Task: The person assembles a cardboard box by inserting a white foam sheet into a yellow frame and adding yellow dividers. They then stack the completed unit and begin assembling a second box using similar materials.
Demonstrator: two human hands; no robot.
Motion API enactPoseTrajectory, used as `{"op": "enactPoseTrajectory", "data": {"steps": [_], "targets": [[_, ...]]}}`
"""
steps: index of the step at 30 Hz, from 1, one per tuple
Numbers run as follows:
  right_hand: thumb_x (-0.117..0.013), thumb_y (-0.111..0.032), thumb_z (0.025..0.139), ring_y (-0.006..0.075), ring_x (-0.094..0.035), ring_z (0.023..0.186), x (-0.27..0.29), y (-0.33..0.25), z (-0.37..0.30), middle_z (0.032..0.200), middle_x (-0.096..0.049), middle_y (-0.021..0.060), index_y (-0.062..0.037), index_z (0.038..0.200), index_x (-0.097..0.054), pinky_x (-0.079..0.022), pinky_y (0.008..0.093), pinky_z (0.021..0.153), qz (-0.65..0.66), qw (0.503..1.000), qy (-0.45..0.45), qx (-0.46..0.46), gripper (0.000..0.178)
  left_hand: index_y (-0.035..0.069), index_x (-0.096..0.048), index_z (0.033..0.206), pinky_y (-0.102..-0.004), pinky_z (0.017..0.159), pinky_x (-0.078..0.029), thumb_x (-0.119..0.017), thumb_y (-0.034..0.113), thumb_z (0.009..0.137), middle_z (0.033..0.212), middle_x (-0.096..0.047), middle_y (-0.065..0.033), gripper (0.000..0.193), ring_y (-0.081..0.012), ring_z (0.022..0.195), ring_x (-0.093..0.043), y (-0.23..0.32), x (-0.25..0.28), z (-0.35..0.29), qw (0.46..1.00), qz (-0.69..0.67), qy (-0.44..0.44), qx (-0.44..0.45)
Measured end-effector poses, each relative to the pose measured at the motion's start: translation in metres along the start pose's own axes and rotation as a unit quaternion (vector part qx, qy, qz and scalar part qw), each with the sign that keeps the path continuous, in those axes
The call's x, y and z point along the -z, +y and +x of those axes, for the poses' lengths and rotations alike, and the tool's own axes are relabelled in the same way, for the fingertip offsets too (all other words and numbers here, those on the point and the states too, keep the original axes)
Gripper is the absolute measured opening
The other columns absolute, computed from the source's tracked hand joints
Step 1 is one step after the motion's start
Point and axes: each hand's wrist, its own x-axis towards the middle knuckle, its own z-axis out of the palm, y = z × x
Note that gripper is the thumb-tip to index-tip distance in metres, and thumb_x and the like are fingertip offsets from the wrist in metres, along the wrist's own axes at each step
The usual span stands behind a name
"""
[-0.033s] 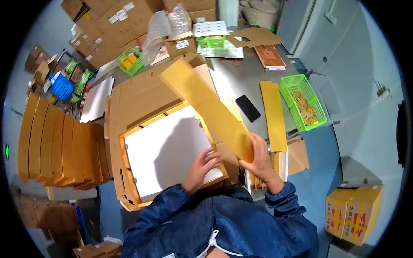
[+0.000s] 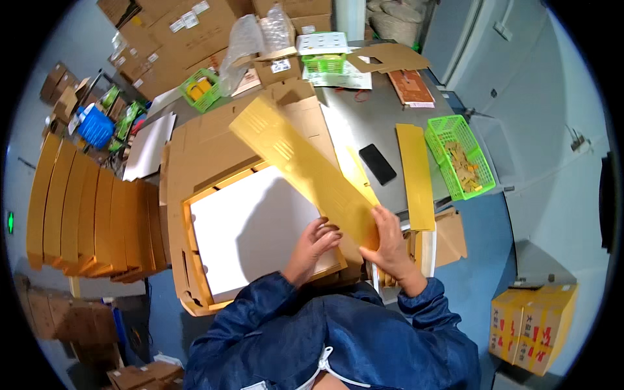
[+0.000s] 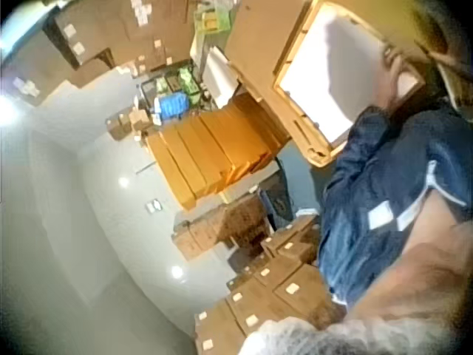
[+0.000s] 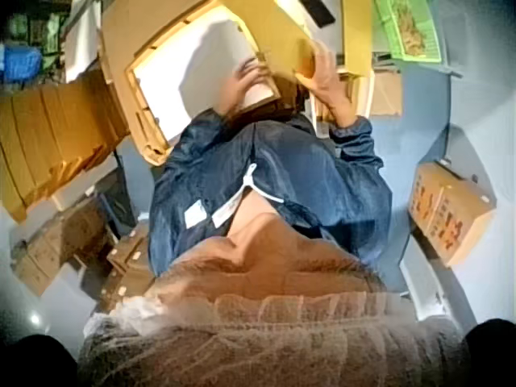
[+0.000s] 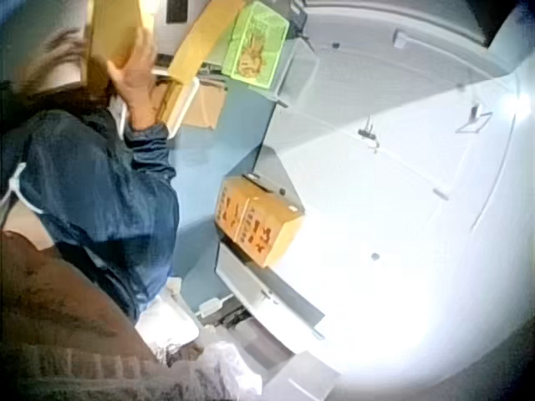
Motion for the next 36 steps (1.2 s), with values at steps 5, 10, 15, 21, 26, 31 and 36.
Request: {"op": "enactPoseTrajectory", "data": {"steps": [5,10,15,21,26,31,36], "targets": [[-0.079,-0.017,0.064,0.0413,-0.038,0.123,-0.024,-0.035,-0.018,0.133,-0.038,0.0218,-0.0036,0.137,-0.033,-0.034,0.0466,0.102,0.018,0.998,-0.041,0.041,0.087,-0.002,-0.056,0.113,-0.0296,0.085,-0.047,-0.06,0.005,0.086,0.105,-0.063,-0.0085,0.028,-0.0175,0.095,-0.059,-0.015,0.011,0.004,0.994,-0.008,0.098,-0.041],[-0.075,-0.03,0.074,0.038,-0.049,0.116,-0.033,-0.033,-0.013,0.127,-0.047,0.0241,-0.0032,0.136,-0.036,-0.041,0.0415,0.096,0.138,0.984,-0.096,-0.057,0.078,-0.002,-0.058,0.112,-0.0283,0.085,-0.047,-0.061,0.004,0.086,0.105,-0.064,-0.0071,0.027,-0.0162,0.095,-0.06,-0.027,0.033,-0.006,0.998,-0.007,0.032,-0.053],[-0.07,-0.02,0.08,0.0225,-0.062,0.091,-0.044,-0.029,0.01,0.102,-0.064,0.0149,0.0017,0.118,-0.054,-0.048,0.0306,0.082,0.224,0.943,-0.181,-0.169,0.047,-0.002,-0.059,0.111,-0.0273,0.079,-0.048,-0.062,0.009,0.087,0.102,-0.065,-0.0059,0.027,-0.0133,0.089,-0.06,-0.029,0.029,-0.026,0.992,0.129,0.003,-0.016],[-0.061,-0.01,0.077,0.0126,-0.058,0.077,-0.067,-0.029,0.011,0.088,-0.063,0.0058,0.0014,0.11,-0.059,-0.047,0.0271,0.07,0.391,0.883,-0.172,-0.193,0.035,-0.001,-0.057,0.117,-0.0297,0.088,-0.045,-0.063,0.008,0.086,0.109,-0.062,-0.0064,0.033,-0.0149,0.1,-0.057,-0.029,0.041,-0.029,0.979,0.197,0.005,0.05],[-0.062,-0.011,0.079,0.0075,-0.053,0.071,-0.056,-0.027,0.008,0.077,-0.06,0.0004,0.0021,0.1,-0.063,-0.044,0.0236,0.064,0.343,0.885,-0.223,-0.223,0.025,0.003,-0.058,0.114,-0.0298,0.085,-0.047,-0.055,0.016,0.092,0.106,-0.064,-0.0046,0.025,-0.0152,0.094,-0.061,0.054,0.033,-0.014,0.989,-0.106,0.046,-0.088],[-0.066,-0.019,0.084,0.0076,-0.054,0.071,-0.026,-0.05,0.016,0.076,-0.062,0.0012,0.0021,0.097,-0.064,-0.044,0.0242,0.063,0.4,0.866,-0.229,-0.192,0.026,0.005,-0.058,0.113,-0.0317,0.084,-0.05,-0.054,0.01,0.092,0.103,-0.065,-0.0039,0.023,-0.0159,0.096,-0.062,0.063,0.047,0.007,0.981,-0.112,0.094,-0.129],[-0.056,-0.021,0.095,0.0109,-0.062,0.075,-0.001,-0.019,0.042,0.086,-0.065,0.0068,0.0025,0.103,-0.065,-0.049,0.0239,0.066,0.409,0.869,-0.174,-0.215,0.026,0.004,-0.053,0.119,-0.0323,0.089,-0.047,-0.053,0.007,0.091,0.113,-0.061,-0.0079,0.028,-0.0191,0.102,-0.059,0.06,0.02,0.015,0.984,-0.146,0.056,-0.087]]}}
